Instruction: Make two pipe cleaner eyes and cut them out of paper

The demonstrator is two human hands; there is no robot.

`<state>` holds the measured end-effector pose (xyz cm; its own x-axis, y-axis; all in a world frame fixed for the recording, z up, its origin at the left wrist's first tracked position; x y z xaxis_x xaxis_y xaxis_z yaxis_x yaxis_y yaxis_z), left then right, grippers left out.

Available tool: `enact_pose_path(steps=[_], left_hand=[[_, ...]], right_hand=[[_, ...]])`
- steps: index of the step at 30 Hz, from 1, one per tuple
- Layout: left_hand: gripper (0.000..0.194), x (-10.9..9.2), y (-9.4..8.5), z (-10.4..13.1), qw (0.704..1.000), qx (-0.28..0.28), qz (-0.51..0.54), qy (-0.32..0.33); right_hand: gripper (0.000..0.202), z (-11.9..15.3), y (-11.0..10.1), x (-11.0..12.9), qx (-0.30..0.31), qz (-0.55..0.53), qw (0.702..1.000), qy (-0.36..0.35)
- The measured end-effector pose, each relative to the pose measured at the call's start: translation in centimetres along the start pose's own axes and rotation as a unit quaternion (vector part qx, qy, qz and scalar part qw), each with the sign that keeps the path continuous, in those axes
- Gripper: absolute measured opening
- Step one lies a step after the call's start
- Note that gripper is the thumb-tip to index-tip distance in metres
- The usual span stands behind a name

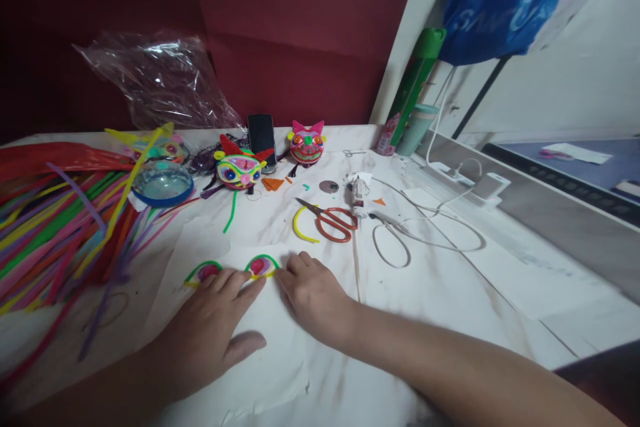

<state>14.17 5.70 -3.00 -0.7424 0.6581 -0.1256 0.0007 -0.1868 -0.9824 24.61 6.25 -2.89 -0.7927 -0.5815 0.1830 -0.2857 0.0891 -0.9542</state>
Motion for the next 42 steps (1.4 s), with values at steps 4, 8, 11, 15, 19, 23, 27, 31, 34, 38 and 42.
enact_pose_path(steps=[4,8,11,15,19,23,27,31,34,38,42], left_hand=[[0.059,0.05,0.22,0.33,1.000,-0.018,0.009,0.016],[0.055,0.14,0.21,0.71,0.999,-0.034,0.016,0.028],[0.053,0.18,0.08,0.82,0.999,-0.031,0.021,0.022],[0.056,0.11,-0.08,0.71,0.999,-0.023,0.018,0.014],[0.060,0.14,-0.14,0.44,1.000,-0.016,0.015,0.010],[0.056,0.15,-0.41,0.23,1.000,-0.014,0.015,0.010],[0.056,0.23,-0.62,0.12,1.000,-0.013,0.014,0.007],[0.056,0.14,-0.64,0.05,1.000,-0.016,0.003,0.009],[0.050,-0.07,-0.45,0.05,1.000,-0.011,-0.015,0.009],[0.036,-0.29,-0.26,0.17,1.000,-0.005,-0.012,0.014],[0.040,-0.10,-0.39,0.12,1.000,-0.004,-0.015,0.013]], right_hand=[[0.020,-0.09,0.20,-0.01,0.006,0.019,1.000,-0.009],[0.018,0.03,0.22,0.10,-0.003,0.036,0.999,-0.022],[0.016,0.06,0.16,0.19,-0.006,0.043,0.999,-0.025],[0.016,-0.03,0.01,0.28,-0.007,0.050,0.998,-0.025],[0.018,-0.06,-0.08,0.39,-0.012,0.047,0.998,-0.032],[0.016,-0.04,0.09,0.32,-0.011,0.048,0.998,-0.032],[0.015,-0.06,0.21,0.26,-0.009,0.052,0.998,-0.031],[0.016,-0.07,0.15,0.37,-0.007,0.053,0.998,-0.038],[0.018,-0.04,-0.01,0.46,-0.015,0.054,0.998,-0.041],[0.017,-0.04,-0.08,0.50,-0.021,0.053,0.997,-0.041],[0.014,-0.06,-0.16,0.58,-0.027,0.052,0.997,-0.047]])
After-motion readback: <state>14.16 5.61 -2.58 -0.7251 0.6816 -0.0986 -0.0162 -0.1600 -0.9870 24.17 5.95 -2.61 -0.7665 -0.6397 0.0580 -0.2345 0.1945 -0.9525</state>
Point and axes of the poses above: each hand's wrist, its own z-axis away from the middle knuckle, its own y-axis out of the palm, x = y × z, the point moved 8 cm from there along -z, towards the middle knuckle, and after that the axes turned 5 degrees about x, right-handed, at the moved point
